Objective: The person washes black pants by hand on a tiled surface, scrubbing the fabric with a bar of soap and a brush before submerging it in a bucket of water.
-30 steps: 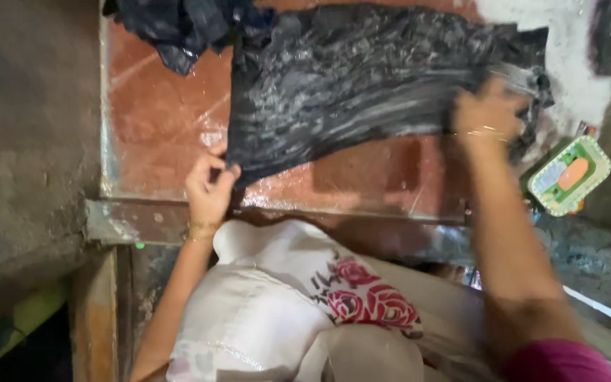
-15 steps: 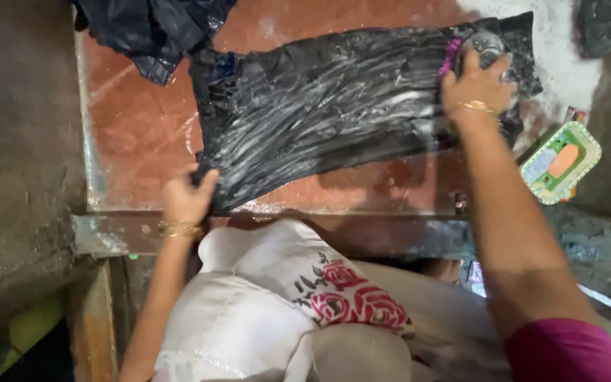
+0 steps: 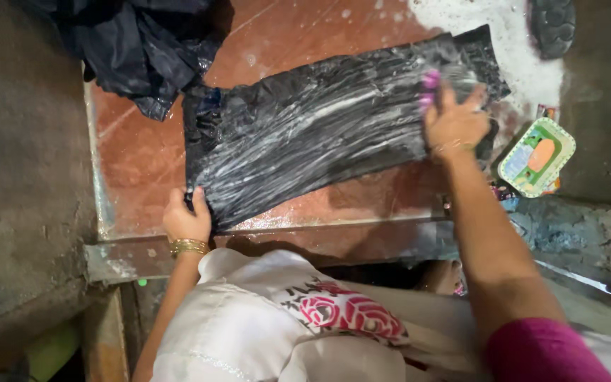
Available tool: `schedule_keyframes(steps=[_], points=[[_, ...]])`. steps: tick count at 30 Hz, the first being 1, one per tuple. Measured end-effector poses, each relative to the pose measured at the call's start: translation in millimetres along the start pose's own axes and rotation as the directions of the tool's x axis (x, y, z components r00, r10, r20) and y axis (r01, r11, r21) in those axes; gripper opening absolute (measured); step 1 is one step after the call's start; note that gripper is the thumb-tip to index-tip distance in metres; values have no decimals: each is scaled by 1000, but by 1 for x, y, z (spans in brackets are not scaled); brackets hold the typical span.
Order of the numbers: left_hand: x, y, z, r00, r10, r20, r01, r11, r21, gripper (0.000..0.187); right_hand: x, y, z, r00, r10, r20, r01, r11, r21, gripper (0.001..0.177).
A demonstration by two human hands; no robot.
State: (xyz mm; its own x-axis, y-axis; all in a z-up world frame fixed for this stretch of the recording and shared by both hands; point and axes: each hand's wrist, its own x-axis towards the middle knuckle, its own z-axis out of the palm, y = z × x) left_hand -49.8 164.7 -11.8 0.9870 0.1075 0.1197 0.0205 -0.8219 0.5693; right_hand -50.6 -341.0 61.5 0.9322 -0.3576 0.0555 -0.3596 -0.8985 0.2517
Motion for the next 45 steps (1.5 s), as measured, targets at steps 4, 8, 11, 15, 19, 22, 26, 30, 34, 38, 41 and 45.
schedule_keyframes(steps=[4, 8, 11, 15, 19, 22, 26, 30, 34, 38, 41, 45], points=[[-4, -12, 11, 992, 129, -8, -126, 978, 168, 30, -9, -105, 7, 996, -84, -23, 87, 980, 179, 51], [6, -43, 17, 985, -121, 122, 99, 981, 169, 45, -101, -309, -58, 711, -690, -140, 587, 471, 659, 55], [2, -41, 22, 981, -150, 122, 118, 964, 239, 45, -48, -298, -40, 753, -655, -59, 583, 623, 521, 45], [3, -26, 14, 989, -101, 106, 71, 965, 253, 45, 88, -129, 53, 997, -26, 79, -20, 849, 528, 47], [5, -14, 14, 996, -2, 94, -17, 979, 201, 41, 93, 15, 66, 977, 205, -58, -198, 974, 111, 49], [2, -22, 19, 995, 18, 96, -32, 988, 153, 39, 66, -43, 55, 991, -46, 125, 54, 997, -55, 42], [7, -57, 30, 997, -73, 26, 76, 981, -179, 32, -80, -229, -29, 869, -491, -54, 445, 731, 517, 66], [37, -85, 23, 921, -387, -50, 317, 816, -483, 34, -80, -139, -10, 908, -411, -82, 399, 789, 467, 62], [64, -92, -32, 626, -767, 145, 473, 225, -852, 27, -52, 47, 31, 991, 129, 47, -136, 963, 232, 59], [72, -134, -29, 537, -793, 289, 408, -56, -911, 49, -29, 37, 33, 978, 207, 38, -210, 949, 234, 56], [70, -181, -36, 663, -737, 136, 399, 194, -896, 54, -63, -120, 9, 969, -209, -133, 248, 840, 482, 54], [84, -213, -79, 538, -832, 131, 804, 461, -376, 62, -74, -187, -23, 787, -543, -293, 601, 569, 561, 50]])
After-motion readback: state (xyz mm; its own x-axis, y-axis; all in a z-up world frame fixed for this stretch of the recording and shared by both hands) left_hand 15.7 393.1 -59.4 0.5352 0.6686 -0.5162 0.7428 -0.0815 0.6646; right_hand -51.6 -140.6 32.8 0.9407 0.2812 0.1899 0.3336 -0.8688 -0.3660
